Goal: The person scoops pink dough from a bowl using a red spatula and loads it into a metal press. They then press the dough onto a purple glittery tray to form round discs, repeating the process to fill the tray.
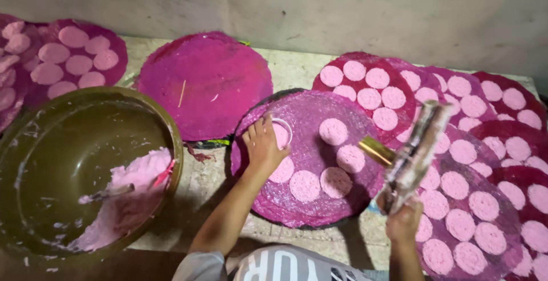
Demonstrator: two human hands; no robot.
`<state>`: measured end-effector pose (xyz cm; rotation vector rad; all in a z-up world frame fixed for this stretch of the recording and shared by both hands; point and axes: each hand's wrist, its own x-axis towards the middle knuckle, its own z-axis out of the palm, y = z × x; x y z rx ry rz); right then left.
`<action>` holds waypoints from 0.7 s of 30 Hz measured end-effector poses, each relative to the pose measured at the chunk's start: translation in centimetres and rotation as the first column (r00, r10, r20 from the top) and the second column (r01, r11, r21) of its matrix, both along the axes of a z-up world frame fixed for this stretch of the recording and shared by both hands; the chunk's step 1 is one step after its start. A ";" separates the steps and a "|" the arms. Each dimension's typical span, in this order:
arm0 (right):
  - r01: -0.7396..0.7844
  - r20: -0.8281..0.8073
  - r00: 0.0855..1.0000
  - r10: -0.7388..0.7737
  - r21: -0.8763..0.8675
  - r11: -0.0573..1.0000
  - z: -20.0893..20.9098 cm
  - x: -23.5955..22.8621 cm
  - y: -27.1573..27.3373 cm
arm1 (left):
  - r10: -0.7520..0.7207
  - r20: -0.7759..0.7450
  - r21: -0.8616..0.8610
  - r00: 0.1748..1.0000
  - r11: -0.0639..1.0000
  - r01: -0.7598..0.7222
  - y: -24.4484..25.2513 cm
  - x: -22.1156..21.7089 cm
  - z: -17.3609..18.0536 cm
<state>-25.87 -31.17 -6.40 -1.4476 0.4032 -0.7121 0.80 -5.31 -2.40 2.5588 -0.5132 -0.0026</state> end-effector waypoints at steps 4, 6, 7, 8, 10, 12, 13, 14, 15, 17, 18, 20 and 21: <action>0.122 0.074 0.989 -0.129 0.094 0.988 -0.5 -5.2 -1.6 | -0.167 -0.051 0.072 0.985 0.983 0.171 -3.1 -1.5 0.0; 0.191 0.111 0.973 -0.205 0.122 0.974 -1.1 -7.0 -1.8 | -0.237 -0.102 0.102 0.966 0.963 0.247 -4.4 -2.4 -0.2; 0.235 0.111 0.962 -0.251 0.138 0.962 -1.4 -7.8 -1.9 | -0.264 -0.096 0.101 0.960 0.957 0.273 -4.8 -3.0 -0.2; 0.278 0.111 0.949 -0.297 0.154 0.948 -1.8 -8.6 -2.0 | -0.290 -0.090 0.100 0.953 0.949 0.298 -5.3 -3.4 -0.1; 0.315 0.089 0.940 -0.329 0.139 0.939 -2.4 -10.1 -2.5 | -0.315 -0.148 0.080 0.937 0.941 0.329 -5.8 -3.9 0.4; 0.334 0.065 0.938 -0.342 0.104 0.937 -2.7 -11.3 -3.3 | -0.329 -0.157 0.037 0.931 0.940 0.338 -5.8 -4.3 1.7; 0.333 0.052 0.940 -0.337 0.078 0.940 -2.8 -11.8 -3.1 | -0.327 -0.137 0.005 0.935 0.944 0.331 -5.5 -4.4 2.7; 0.331 0.038 0.942 -0.333 0.052 0.942 -2.7 -12.1 -2.6 | -0.325 -0.117 -0.028 0.939 0.946 0.324 -5.2 -4.8 3.8; 0.282 0.003 0.959 -0.282 -0.012 0.959 -2.4 -11.9 -2.3 | -0.404 -0.024 -0.076 0.915 0.913 0.401 -4.9 -5.3 5.1; 0.173 -0.076 0.980 -0.184 -0.138 0.975 -0.6 -11.3 -1.0 | -0.530 0.172 -0.147 0.830 0.819 0.554 -3.9 -7.2 7.7; 0.060 -0.140 0.987 -0.083 -0.164 0.985 0.6 -10.5 -0.1 | -0.603 0.210 -0.116 0.769 0.766 0.632 -3.1 -8.5 8.9; -0.199 -0.203 0.970 0.133 -0.350 0.915 4.1 -8.9 2.5 | -0.728 0.272 -0.044 0.629 0.644 0.764 -0.9 -11.7 10.7; -0.324 -0.216 0.945 0.246 -0.504 0.800 6.5 -8.1 3.7 | -0.789 0.137 -0.051 0.599 0.599 0.799 -0.1 -12.6 11.5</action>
